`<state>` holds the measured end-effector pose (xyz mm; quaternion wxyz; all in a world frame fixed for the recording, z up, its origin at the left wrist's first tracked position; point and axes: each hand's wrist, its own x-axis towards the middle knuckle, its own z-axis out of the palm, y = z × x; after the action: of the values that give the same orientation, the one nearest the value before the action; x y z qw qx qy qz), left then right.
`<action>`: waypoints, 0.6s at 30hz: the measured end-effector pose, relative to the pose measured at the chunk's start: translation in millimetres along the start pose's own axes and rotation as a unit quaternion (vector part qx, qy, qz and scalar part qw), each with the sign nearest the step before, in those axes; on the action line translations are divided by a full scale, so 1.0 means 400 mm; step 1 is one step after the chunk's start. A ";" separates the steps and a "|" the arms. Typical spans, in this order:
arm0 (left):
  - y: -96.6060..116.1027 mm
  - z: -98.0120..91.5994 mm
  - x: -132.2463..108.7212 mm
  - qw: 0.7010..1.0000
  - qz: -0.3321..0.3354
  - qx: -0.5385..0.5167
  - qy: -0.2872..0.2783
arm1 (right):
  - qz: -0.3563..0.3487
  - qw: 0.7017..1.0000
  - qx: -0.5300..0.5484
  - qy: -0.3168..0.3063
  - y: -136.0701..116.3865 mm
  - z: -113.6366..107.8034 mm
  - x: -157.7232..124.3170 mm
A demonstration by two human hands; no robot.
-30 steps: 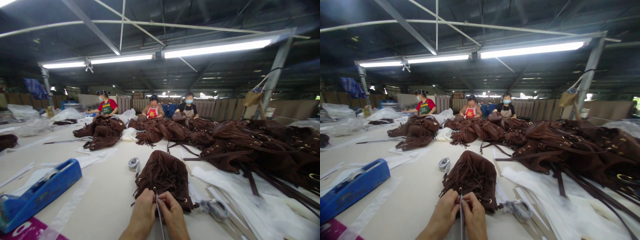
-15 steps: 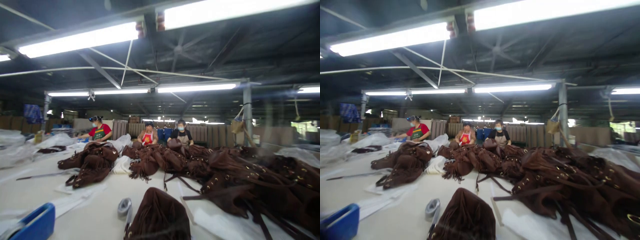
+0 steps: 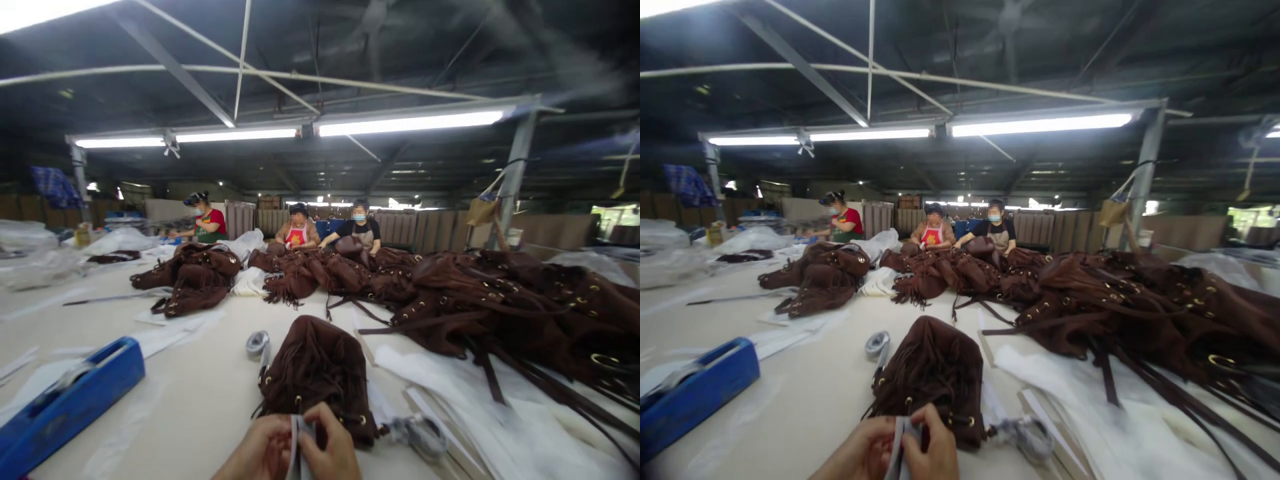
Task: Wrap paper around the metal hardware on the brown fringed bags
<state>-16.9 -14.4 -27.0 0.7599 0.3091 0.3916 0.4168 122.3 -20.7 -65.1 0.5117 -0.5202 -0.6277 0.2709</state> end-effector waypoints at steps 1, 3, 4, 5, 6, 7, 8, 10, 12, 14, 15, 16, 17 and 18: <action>0.001 0.008 -0.014 1.000 0.001 -0.003 -0.008 | 0.000 1.000 0.025 0.005 -0.011 0.000 -0.006; 0.011 0.021 -0.025 1.000 -0.007 0.008 0.000 | 0.009 0.997 0.081 0.002 -0.029 0.000 -0.007; 0.014 0.024 -0.022 1.000 -0.011 0.027 0.011 | 0.016 0.994 0.111 -0.006 -0.034 -0.001 -0.006; 0.015 0.023 -0.015 0.998 -0.010 0.051 0.023 | 0.022 0.990 0.140 -0.012 -0.037 -0.001 -0.004; 0.013 0.021 -0.006 0.997 -0.003 0.075 0.037 | 0.026 0.986 0.165 -0.016 -0.038 -0.002 -0.003; 0.007 0.018 0.005 0.994 0.010 0.096 0.051 | 0.027 0.983 0.182 -0.016 -0.039 -0.002 -0.003; -0.001 0.014 0.015 0.991 0.027 0.112 0.062 | 0.025 0.982 0.186 -0.010 -0.039 -0.003 -0.004; -0.018 0.012 0.030 0.989 0.065 0.116 0.068 | 0.016 0.988 0.153 0.013 -0.041 -0.008 -0.006; -0.031 0.015 0.034 0.988 0.090 0.106 0.066 | 0.004 0.995 0.098 0.034 -0.049 -0.014 -0.011; -0.035 0.022 0.030 0.987 0.101 0.098 0.072 | 0.002 0.997 0.067 0.039 -0.059 -0.019 -0.017; -0.034 0.025 0.028 0.987 0.102 0.094 0.079 | 0.004 0.997 0.069 0.029 -0.063 -0.021 -0.020; -0.032 0.026 0.027 0.987 0.102 0.091 0.084 | 0.006 0.997 0.081 0.016 -0.067 -0.021 -0.023; -0.031 0.027 0.027 0.987 0.101 0.090 0.087 | 0.010 0.995 0.100 0.001 -0.069 -0.020 -0.026; -0.029 0.026 0.029 0.987 0.102 0.089 0.089 | 0.013 0.992 0.123 -0.013 -0.070 -0.018 -0.028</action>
<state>0.7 -11.3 -35.0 0.6451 0.3756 0.4598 0.4810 117.7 -41.1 -42.3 0.5605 -0.4578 -0.5892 0.3593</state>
